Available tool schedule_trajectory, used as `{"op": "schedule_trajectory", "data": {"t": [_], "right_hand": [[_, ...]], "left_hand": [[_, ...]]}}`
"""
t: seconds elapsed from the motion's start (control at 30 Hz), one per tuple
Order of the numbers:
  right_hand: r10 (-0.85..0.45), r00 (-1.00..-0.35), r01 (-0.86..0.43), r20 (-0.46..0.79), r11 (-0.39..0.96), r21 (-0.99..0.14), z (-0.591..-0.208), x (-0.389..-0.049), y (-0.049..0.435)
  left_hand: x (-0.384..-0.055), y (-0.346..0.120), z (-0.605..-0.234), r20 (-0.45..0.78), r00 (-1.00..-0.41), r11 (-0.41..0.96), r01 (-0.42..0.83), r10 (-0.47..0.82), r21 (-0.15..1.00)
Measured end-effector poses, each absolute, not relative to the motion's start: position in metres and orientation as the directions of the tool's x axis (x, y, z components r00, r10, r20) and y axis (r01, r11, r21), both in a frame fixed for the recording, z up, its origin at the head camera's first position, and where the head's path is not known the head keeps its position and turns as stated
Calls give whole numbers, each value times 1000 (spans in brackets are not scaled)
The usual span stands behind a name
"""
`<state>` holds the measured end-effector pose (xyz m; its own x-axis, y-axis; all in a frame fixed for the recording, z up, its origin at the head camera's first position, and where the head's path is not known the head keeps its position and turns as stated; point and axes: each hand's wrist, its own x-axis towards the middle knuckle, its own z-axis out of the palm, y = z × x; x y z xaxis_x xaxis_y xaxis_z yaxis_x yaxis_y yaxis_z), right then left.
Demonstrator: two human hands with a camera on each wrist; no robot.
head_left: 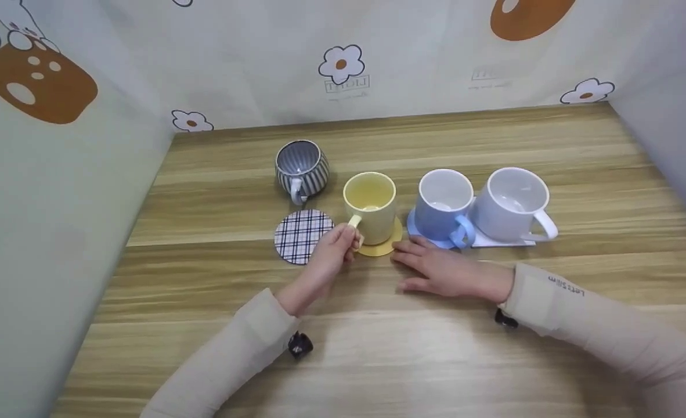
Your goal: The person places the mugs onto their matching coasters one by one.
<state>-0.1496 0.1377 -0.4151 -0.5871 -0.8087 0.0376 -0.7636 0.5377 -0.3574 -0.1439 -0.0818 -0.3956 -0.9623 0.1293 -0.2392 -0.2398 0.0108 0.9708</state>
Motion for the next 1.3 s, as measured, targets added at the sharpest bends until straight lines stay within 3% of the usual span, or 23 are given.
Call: {"op": "schedule_trajectory", "data": {"t": [0.23,0.83,1.3], "right_hand": [[-798,-602,-739,-21,567,-364,-415,-151,138],[-805,-594,-745,-12,555,-369,-416,-151,137],[-804,-595,-743,-13,556,-373,-418,-152,137]], "left_hand": [[-143,-79,-398,-219,-968,26,-217,126,976],[-140,-80,-401,-253,-956,17,-253,151,967],[-133,-70,-402,-296,-951,-94,-305,93,948]]}}
